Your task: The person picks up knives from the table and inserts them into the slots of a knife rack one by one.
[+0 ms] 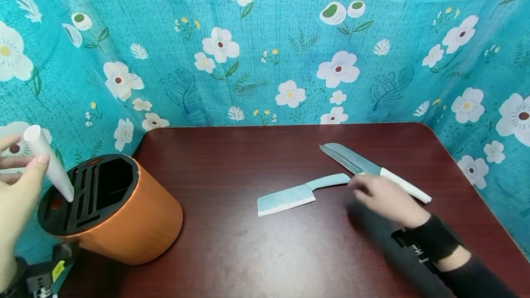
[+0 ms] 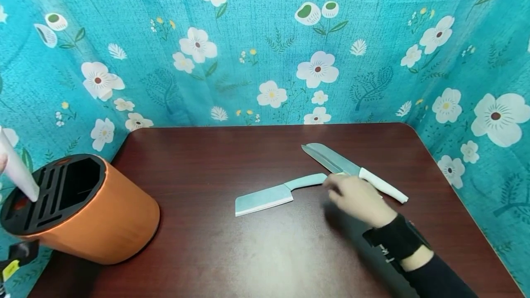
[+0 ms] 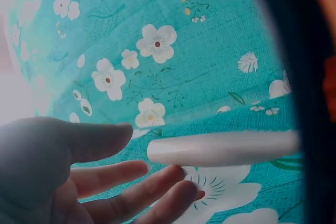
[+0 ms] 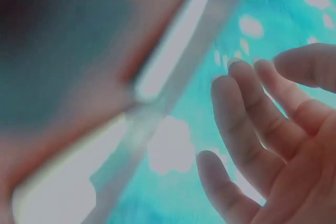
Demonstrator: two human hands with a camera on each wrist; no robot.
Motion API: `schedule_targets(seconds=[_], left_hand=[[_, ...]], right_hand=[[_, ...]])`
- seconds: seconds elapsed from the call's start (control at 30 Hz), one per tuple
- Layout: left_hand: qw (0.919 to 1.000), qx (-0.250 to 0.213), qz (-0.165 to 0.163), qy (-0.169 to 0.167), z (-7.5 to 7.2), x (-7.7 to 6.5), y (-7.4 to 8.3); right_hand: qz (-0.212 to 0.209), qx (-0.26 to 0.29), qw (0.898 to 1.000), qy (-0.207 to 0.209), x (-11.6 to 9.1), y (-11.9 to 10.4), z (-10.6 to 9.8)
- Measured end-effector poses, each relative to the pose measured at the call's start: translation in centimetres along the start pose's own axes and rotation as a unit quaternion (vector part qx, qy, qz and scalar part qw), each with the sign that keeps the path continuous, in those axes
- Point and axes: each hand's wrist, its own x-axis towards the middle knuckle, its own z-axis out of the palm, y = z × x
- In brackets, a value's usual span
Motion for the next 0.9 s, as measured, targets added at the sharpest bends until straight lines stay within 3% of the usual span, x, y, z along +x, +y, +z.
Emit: schedule_targets(seconds=[0.13,0.2,0.27,0.33,0.4,0.47,0.57,0.67,0.8,0.9], left_hand=[[0.9996,-0.01,0.005,0.027,0.2,-0.8,0.7],[0.9994,-0.008,-0.011,0.032,0.2,-1.4,1.4],[0.9992,-0.011,-0.032,0.022,-0.1,-2.3,2.7],[0.9996,-0.004,-0.027,0.008,-0.3,-3.3,4.4],[0.9998,0.002,0.019,-0.005,-0.4,-4.5,5.7],[0.9951,0.003,0.098,-0.012,-0.1,-5.7,7.0],[0.9717,-0.019,0.234,-0.022,1.6,-7.7,7.8],[0.9442,-0.041,0.32,-0.066,4.2,-9.9,8.3],[0.9163,-0.048,0.371,-0.142,7.8,-12.8,8.3],[0.901,-0.061,0.392,-0.176,10.0,-15.0,8.2]], right_hand=[[0.064,0.019,0.998,0.02,-1.0,2.8,-2.9],[0.094,0.021,0.995,0.025,-1.6,4.5,-3.9],[0.119,0.024,0.992,0.023,-2.2,6.5,-4.3],[0.134,0.019,0.991,0.015,-2.9,8.3,-4.3],[0.148,0.015,0.989,-0.003,-3.4,9.9,-4.0],[0.161,0.013,0.987,-0.023,-3.9,11.2,-3.6],[0.182,-0.002,0.983,-0.037,-4.4,12.6,-2.8],[0.199,-0.016,0.979,-0.034,-4.9,13.8,-2.3],[0.209,-0.009,0.977,-0.039,-5.2,14.7,-2.0],[0.213,-0.004,0.976,-0.05,-5.1,15.1,-1.9]])
